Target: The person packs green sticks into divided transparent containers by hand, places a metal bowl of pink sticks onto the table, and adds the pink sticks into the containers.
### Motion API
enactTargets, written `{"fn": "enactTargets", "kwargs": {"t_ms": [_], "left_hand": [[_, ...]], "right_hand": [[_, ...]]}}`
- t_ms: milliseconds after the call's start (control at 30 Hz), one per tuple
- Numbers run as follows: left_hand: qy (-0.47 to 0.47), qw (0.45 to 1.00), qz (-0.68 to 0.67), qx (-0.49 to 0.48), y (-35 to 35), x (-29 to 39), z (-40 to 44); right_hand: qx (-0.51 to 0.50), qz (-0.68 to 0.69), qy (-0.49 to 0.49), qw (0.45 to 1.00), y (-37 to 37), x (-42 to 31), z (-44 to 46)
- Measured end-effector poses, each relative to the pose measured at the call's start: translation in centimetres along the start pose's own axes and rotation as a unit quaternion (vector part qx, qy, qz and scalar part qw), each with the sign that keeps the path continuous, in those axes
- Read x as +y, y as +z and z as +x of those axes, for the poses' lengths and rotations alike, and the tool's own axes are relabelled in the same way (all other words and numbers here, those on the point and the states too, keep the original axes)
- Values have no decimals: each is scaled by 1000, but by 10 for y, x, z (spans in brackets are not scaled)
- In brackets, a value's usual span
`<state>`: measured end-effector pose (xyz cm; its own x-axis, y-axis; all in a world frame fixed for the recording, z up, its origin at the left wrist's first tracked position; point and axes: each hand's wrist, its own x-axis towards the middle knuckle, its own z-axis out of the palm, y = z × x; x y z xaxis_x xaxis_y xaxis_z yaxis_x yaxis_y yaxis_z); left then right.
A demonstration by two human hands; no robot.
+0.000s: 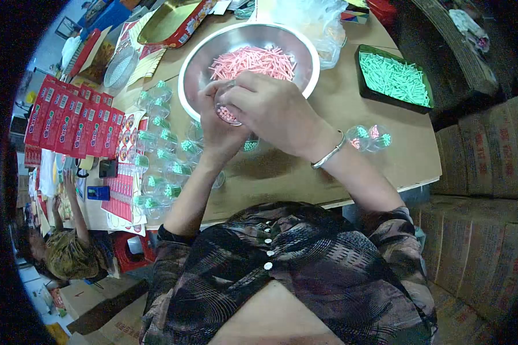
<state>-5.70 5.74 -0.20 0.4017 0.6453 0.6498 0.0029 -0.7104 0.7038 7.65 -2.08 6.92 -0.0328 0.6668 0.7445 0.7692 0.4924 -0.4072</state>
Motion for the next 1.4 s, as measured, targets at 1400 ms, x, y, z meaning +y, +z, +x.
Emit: {"fn": "enactTargets", "kwargs": {"t_ms": [1400], "left_hand": [[-51,998,39,-10,1,-1,-31]], "right_hand": [[-186,-157,-59,968,-1,-5,-5]]}}
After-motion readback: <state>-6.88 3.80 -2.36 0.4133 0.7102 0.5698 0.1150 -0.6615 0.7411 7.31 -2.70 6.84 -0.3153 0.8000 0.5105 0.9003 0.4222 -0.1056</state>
